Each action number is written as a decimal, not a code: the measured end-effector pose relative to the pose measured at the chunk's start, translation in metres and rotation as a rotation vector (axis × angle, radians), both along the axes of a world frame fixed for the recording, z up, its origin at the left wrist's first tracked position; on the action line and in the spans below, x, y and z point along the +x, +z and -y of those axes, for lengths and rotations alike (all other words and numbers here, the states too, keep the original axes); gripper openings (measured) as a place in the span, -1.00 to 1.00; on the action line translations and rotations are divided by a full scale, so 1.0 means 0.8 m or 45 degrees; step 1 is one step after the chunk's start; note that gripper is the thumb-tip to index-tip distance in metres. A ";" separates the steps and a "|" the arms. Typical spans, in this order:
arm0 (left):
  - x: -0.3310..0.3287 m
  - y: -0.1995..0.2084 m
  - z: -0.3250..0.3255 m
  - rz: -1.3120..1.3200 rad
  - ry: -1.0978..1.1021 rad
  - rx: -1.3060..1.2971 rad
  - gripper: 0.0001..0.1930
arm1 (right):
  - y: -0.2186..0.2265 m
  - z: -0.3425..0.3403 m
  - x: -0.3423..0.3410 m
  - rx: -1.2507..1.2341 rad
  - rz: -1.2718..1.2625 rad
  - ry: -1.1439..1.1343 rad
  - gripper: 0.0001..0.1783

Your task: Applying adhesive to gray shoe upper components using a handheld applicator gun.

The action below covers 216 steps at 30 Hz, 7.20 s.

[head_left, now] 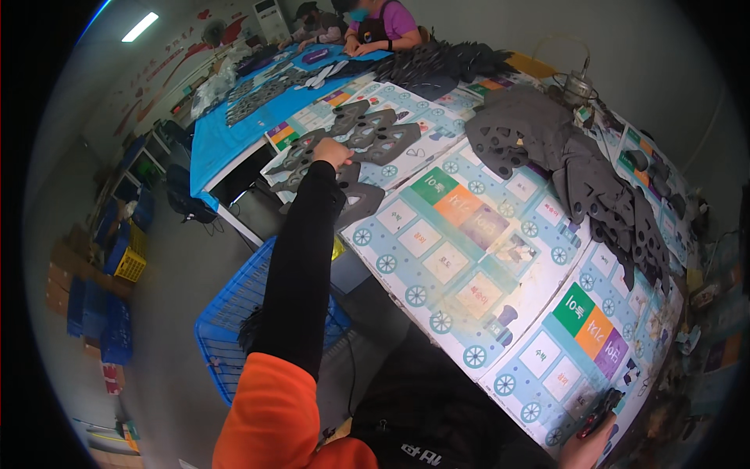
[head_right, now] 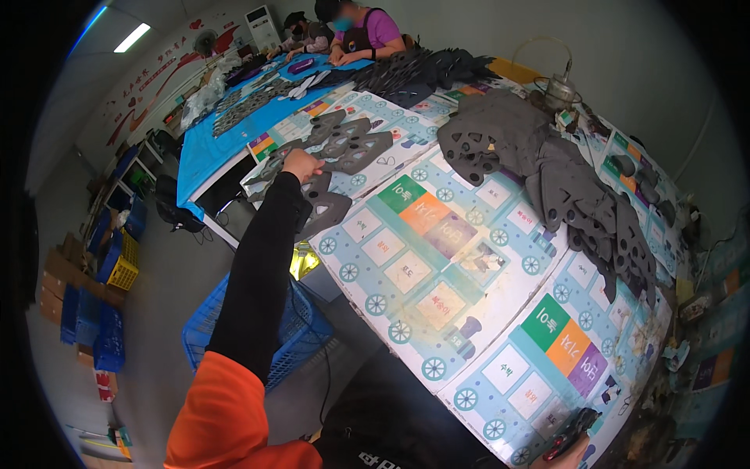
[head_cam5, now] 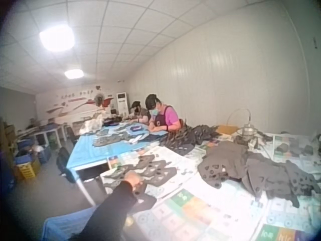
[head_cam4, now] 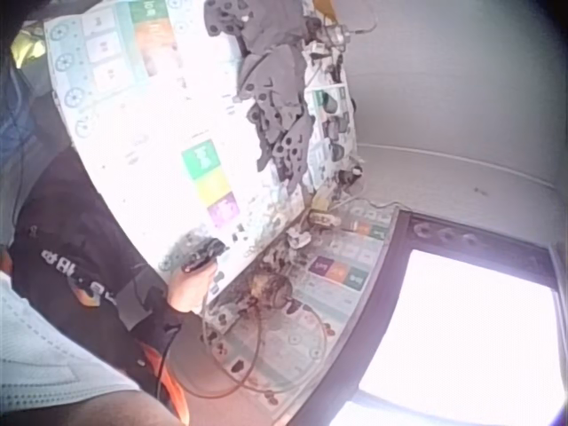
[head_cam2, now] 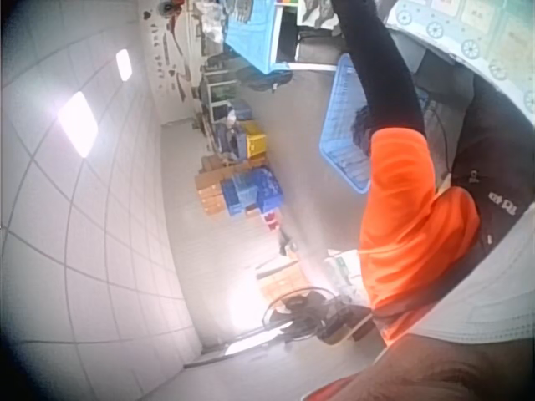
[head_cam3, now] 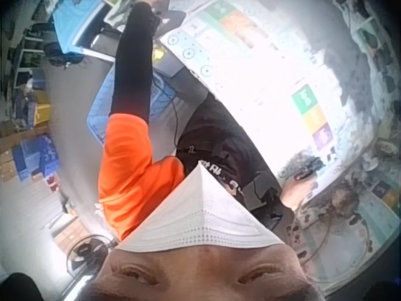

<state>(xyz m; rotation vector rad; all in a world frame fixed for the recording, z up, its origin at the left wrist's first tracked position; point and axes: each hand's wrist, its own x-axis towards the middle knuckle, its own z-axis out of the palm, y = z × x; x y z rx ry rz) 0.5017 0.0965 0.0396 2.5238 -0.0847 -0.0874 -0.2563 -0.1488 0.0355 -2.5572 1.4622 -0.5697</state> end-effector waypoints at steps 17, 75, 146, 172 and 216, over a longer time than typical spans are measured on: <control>0.021 -0.005 -0.017 -0.138 0.023 0.087 -0.76 | 0.002 0.000 0.004 -0.031 -0.043 -0.021 -0.68; -0.361 0.080 0.604 -1.047 -0.986 -0.899 -0.86 | 0.007 0.001 0.004 0.145 0.109 -0.156 -0.52; -0.644 -0.044 0.160 -0.181 -1.352 -0.706 -0.84 | 0.133 -0.007 0.058 1.633 -0.017 -0.079 -0.27; -0.642 -0.040 0.160 -0.244 -1.399 -0.621 -0.82 | 0.138 0.006 0.044 1.556 0.115 -0.272 -0.33; -0.639 -0.039 0.161 -0.273 -1.388 -0.635 -0.82 | 0.132 0.061 0.046 1.376 0.349 -0.269 -0.81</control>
